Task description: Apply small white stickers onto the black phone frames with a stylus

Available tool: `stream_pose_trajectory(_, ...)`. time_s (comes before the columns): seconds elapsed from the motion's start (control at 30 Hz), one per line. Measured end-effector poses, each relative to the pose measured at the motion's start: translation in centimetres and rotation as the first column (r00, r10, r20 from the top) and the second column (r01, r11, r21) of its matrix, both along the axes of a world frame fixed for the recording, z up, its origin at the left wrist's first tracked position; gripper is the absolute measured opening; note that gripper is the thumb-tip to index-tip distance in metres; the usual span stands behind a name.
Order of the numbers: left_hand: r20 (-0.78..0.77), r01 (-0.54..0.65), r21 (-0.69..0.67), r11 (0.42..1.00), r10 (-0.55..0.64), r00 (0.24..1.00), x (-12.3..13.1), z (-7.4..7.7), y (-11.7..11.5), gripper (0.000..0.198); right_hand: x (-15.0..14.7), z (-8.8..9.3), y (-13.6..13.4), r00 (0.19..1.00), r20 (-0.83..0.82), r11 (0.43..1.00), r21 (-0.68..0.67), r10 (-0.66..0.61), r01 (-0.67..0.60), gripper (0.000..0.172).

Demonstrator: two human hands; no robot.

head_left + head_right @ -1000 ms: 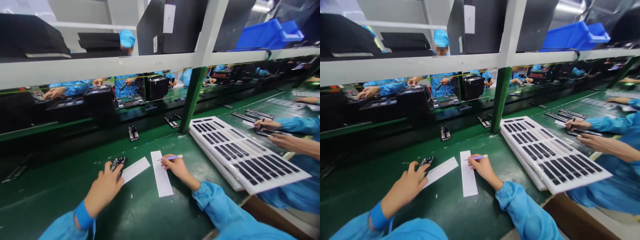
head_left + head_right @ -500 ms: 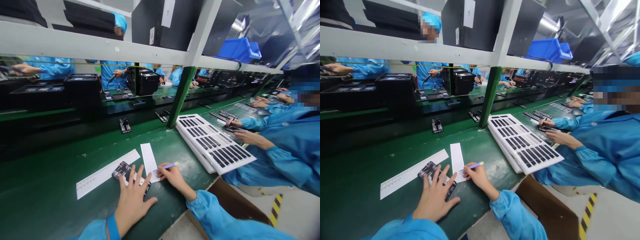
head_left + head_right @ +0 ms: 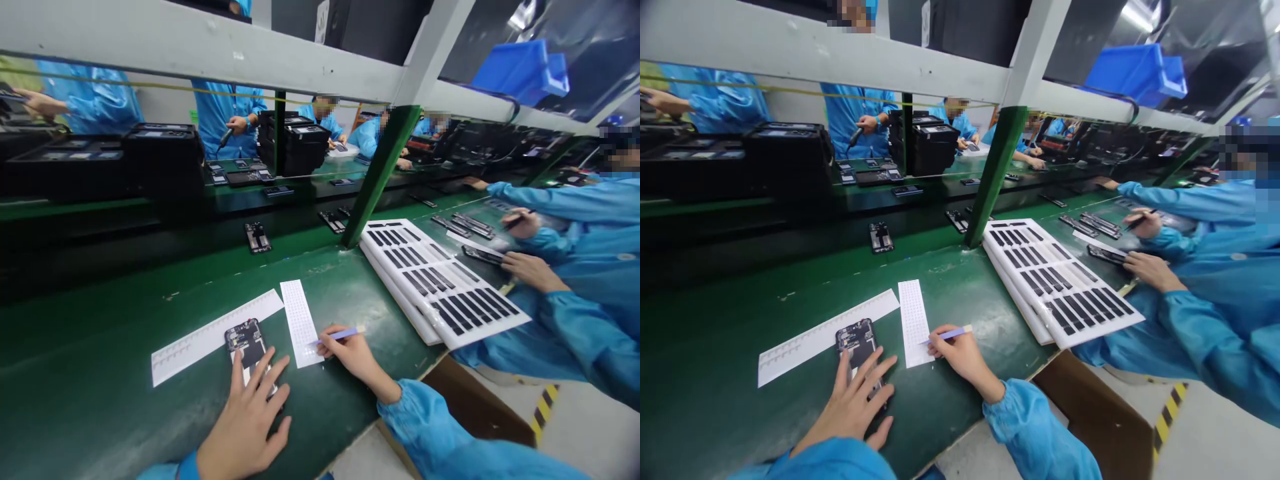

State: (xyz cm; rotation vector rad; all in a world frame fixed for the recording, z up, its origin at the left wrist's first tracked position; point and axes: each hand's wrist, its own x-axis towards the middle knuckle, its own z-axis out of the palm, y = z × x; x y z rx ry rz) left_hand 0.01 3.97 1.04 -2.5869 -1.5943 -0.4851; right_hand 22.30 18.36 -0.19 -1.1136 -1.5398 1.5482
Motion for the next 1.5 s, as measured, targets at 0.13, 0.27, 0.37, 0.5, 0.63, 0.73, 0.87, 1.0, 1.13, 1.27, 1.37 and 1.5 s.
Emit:
stream_pose_trajectory(0.13, -0.022, -0.062, 0.068, 0.996, 0.063, 0.998, 1.5, 0.3, 1.9, 0.045, 0.0, -0.1, 0.0, 0.999, 0.041, 0.999, 0.036, 0.031, -0.033, 0.052)
stream_pose_trajectory(0.27, 0.04, -0.017, 0.027, 0.999, 0.016, 0.999, 2.2, -0.3, 3.7, 0.054, 0.0, 0.0, 0.0, 0.997, 0.059, 0.998, 0.043, 0.047, -0.05, 0.051)
stream_pose_trajectory(0.37, 0.092, -0.003, -0.015, 1.0, 0.004, 0.996, 2.2, -0.8, 4.0, 0.052, 0.0, 0.3, 0.0, 0.996, 0.058, 0.997, 0.031, 0.063, -0.065, 0.051)
stream_pose_trajectory(0.5, 0.085, 0.0, -0.028, 1.0, 0.002, 0.996, 2.1, -0.8, 3.8, 0.051, 0.0, 0.5, -0.1, 0.994, 0.069, 0.996, 0.032, 0.084, -0.087, 0.05)
stream_pose_trajectory(0.63, 0.086, -0.015, -0.04, 0.999, 0.018, 0.996, 2.3, -0.6, 3.8, 0.05, 0.1, 0.5, -0.1, 0.991, 0.076, 0.993, 0.05, 0.107, -0.111, 0.047)
stream_pose_trajectory(0.73, 0.085, -0.029, -0.046, 0.999, 0.033, 0.996, 2.4, -0.5, 3.8, 0.049, 0.2, 0.3, 0.0, 0.991, 0.073, 0.992, 0.052, 0.114, -0.118, 0.043)
stream_pose_trajectory(0.87, 0.08, -0.029, -0.041, 0.999, 0.032, 0.996, 2.3, -0.5, 3.7, 0.048, 0.2, 0.4, -0.1, 0.994, 0.054, 0.994, 0.036, 0.098, -0.1, 0.045)
stream_pose_trajectory(1.0, 0.106, -0.041, -0.044, 0.998, 0.046, 0.993, 2.3, -0.9, 3.8, 0.048, 0.1, 0.7, -0.2, 0.997, 0.03, 0.998, 0.014, 0.069, -0.069, 0.049)
stream_pose_trajectory(1.13, 0.06, -0.022, -0.024, 0.999, 0.024, 0.998, 2.5, -0.5, 3.7, 0.051, 0.3, 0.6, -0.1, 1.0, -0.013, 1.0, -0.01, 0.018, -0.018, 0.052)
stream_pose_trajectory(1.27, 0.051, 0.002, 0.077, 0.997, -0.006, 0.999, 1.7, 1.2, 2.1, 0.052, 0.3, 0.8, 0.2, 0.992, -0.066, 0.993, -0.051, -0.109, 0.106, 0.054)
stream_pose_trajectory(1.37, 0.094, -0.05, 0.109, 0.993, 0.04, 0.995, -0.8, 1.6, 0.5, 0.043, -1.1, 1.8, 0.5, 0.994, -0.073, 0.995, -0.058, -0.086, 0.082, 0.051)
stream_pose_trajectory(1.5, 0.173, -0.304, 0.051, 0.951, 0.292, 0.941, -5.3, -0.1, -0.9, 0.035, -5.8, 3.2, 0.7, 0.982, -0.098, 0.983, -0.067, 0.164, -0.171, 0.048)
